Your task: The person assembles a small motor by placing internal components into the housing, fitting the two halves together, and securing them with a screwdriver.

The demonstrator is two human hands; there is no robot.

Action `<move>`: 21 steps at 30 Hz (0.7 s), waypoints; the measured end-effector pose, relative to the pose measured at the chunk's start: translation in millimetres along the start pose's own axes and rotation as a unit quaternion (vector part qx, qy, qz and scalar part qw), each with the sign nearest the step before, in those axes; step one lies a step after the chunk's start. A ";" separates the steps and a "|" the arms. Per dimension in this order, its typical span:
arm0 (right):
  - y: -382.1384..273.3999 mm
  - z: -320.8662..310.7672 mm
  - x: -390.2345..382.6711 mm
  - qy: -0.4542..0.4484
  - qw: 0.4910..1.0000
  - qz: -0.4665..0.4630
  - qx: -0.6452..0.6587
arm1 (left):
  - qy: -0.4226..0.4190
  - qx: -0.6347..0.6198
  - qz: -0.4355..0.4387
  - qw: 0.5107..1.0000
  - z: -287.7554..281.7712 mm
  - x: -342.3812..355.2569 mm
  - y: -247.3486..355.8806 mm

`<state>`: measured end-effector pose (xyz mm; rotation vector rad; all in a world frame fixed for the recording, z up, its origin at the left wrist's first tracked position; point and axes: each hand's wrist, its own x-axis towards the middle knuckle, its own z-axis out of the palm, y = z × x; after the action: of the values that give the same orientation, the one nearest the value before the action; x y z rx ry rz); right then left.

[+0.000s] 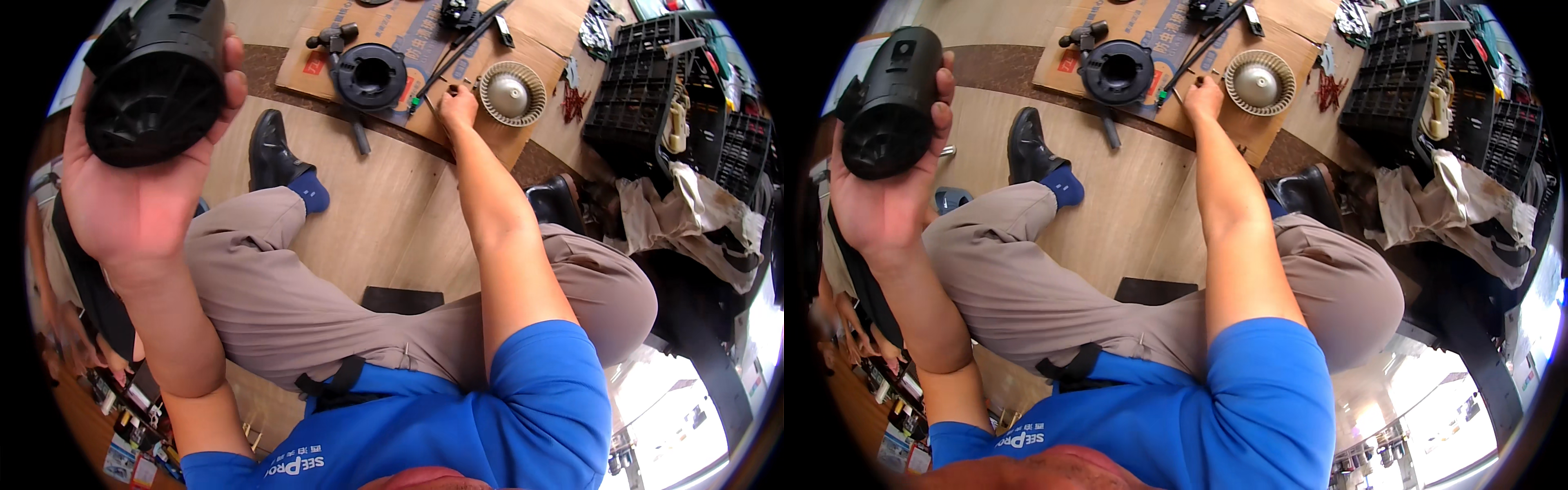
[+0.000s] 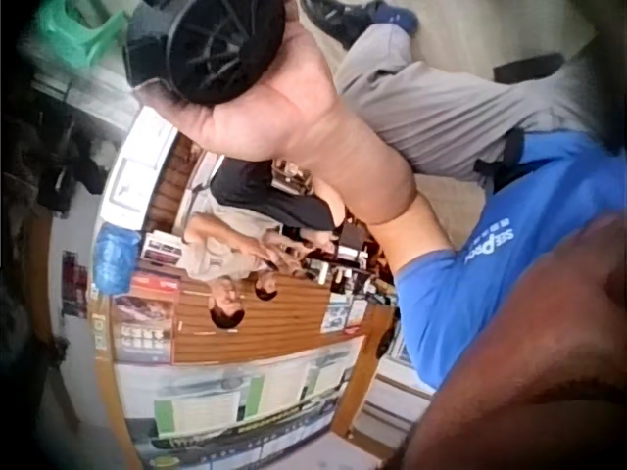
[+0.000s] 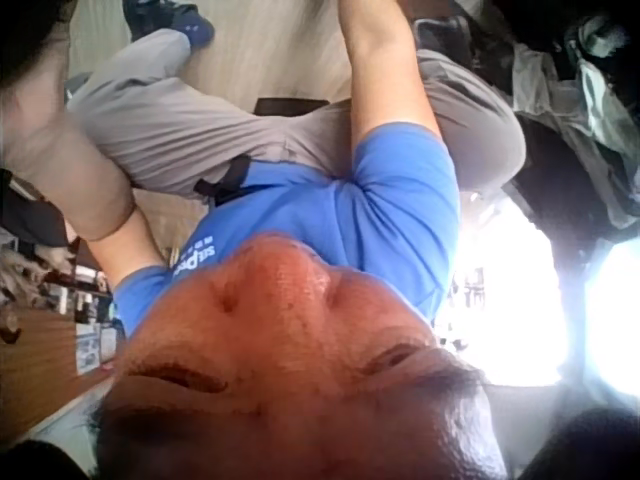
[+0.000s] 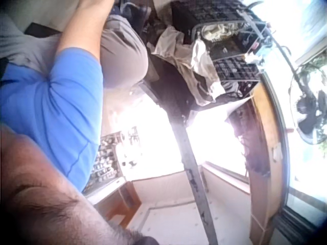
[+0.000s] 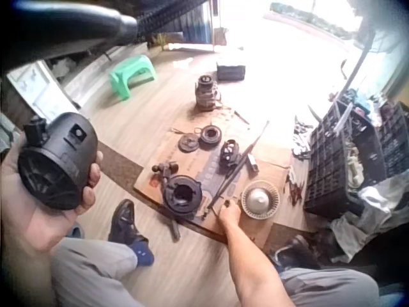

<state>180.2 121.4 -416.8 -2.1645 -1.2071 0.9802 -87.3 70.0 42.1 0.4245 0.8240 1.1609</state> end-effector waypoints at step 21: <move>-21.8 25.3 3.9 -0.069 0.983 -0.098 -0.142 | 0.034 -0.012 0.043 0.998 -16.2 8.1 -13.9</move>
<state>150.5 137.2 -419.2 -2.1611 -1.6808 0.9324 -89.6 70.6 19.4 0.4049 0.8565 1.2692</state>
